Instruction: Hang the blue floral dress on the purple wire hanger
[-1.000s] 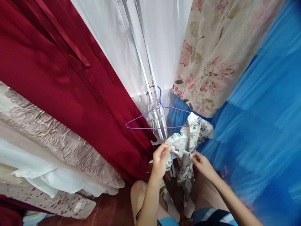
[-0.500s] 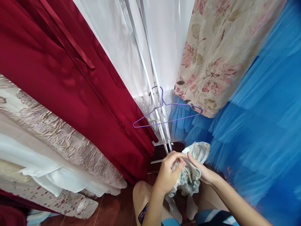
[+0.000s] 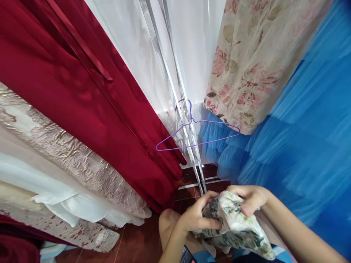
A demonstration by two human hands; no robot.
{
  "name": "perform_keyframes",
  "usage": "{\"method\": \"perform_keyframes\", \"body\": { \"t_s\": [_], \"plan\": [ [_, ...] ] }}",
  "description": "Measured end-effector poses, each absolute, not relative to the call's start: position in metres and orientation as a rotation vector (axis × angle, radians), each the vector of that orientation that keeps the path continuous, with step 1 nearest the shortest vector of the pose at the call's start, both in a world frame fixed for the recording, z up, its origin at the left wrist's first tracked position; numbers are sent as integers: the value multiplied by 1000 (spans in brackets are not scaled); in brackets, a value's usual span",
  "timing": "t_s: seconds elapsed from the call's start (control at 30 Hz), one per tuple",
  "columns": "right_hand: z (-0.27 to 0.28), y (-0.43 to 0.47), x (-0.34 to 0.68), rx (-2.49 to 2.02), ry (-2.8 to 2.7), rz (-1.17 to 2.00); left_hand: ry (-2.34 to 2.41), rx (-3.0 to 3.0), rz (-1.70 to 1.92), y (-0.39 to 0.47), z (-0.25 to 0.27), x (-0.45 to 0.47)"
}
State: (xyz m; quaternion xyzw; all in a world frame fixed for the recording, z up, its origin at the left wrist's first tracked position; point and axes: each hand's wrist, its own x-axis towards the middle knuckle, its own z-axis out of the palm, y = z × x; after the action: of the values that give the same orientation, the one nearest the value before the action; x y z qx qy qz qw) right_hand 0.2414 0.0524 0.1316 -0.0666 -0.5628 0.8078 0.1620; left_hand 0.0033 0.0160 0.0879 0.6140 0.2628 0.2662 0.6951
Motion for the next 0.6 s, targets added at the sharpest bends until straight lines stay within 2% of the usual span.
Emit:
{"method": "perform_keyframes", "body": {
  "t_s": [0.2, 0.43, 0.6],
  "plan": [
    [117, 57, 262, -81, -1549, 2375, 690, 1472, 251, 29, 88, -13],
    [121, 57, 288, -74, -1631, 2287, 1148, 2119, -348, 37, 76, -33],
    [132, 59, 294, -208, -1751, 2315, 1137, 2330, -380, 45, 91, -47]
  ]
}}
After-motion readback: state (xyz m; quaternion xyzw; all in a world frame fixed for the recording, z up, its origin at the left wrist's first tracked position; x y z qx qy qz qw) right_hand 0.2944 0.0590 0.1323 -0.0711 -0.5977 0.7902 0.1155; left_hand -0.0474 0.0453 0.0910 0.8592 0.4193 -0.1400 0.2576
